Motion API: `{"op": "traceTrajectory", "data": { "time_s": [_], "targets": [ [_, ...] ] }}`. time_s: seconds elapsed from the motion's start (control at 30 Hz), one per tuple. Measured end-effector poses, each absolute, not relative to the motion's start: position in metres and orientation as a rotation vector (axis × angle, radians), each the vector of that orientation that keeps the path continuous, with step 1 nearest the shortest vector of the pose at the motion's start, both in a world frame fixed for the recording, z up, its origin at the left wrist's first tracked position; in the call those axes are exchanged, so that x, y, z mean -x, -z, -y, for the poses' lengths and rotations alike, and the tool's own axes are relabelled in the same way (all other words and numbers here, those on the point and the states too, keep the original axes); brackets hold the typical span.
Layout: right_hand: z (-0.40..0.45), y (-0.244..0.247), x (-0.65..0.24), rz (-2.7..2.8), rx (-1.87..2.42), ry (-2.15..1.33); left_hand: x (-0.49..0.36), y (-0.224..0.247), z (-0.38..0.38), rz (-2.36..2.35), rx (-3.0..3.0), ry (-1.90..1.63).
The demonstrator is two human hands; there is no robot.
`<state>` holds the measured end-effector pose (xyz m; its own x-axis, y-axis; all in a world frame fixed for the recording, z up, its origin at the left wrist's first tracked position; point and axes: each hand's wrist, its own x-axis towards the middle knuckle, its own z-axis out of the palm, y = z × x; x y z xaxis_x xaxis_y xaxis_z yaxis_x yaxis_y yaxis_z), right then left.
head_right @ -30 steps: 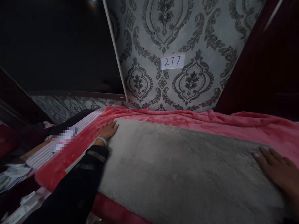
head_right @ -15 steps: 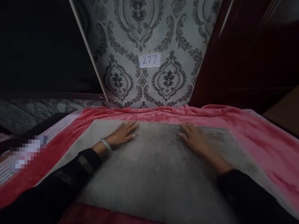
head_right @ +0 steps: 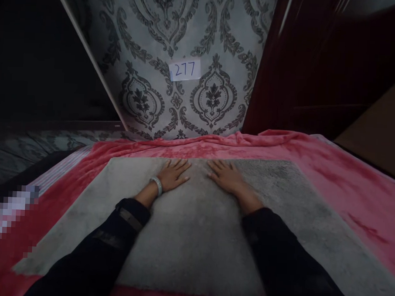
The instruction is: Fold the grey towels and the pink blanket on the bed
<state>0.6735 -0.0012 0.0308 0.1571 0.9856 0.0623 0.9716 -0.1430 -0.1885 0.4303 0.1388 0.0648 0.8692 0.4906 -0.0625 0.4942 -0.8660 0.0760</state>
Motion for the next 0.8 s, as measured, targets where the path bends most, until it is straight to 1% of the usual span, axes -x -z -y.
{"op": "traceTrajectory", "data": {
  "time_s": [0.07, 0.2, 0.27, 0.37, 0.47, 0.57, 0.7, 0.8],
  "targets": [
    [0.015, -0.026, -0.713, 1.738, 2.363, -0.068, -0.42, -0.068, -0.154, -0.995, -2.912, 0.085],
    [0.058, -0.018, -0.786, 1.109, 2.625, 0.058, -0.37, -0.078, -0.197, -1.577, -2.648, 0.131],
    [0.074, -0.018, -0.804, 0.895, 2.651, 0.099, -0.339, -0.081, -0.216, -1.798, -2.515, 0.108],
    [0.083, -0.022, -0.806, 0.788, 2.678, 0.062, -0.306, -0.081, -0.231, -2.067, -2.273, -0.032],
    [0.078, -0.028, -0.793, 0.732, 2.747, 0.011, -0.3, -0.079, -0.234, -2.145, -2.143, -0.109],
    [0.073, -0.033, -0.783, 0.724, 2.778, 0.027, -0.304, -0.081, -0.232, -2.142, -2.127, -0.1],
    [0.089, -0.035, -0.787, 0.892, 2.749, -0.023, -0.29, -0.085, -0.226, -2.006, -2.294, -0.016],
    [0.128, -0.028, -0.797, 0.992, 2.723, -0.072, -0.257, -0.081, -0.219, -1.862, -2.481, 0.064]
  ]
}}
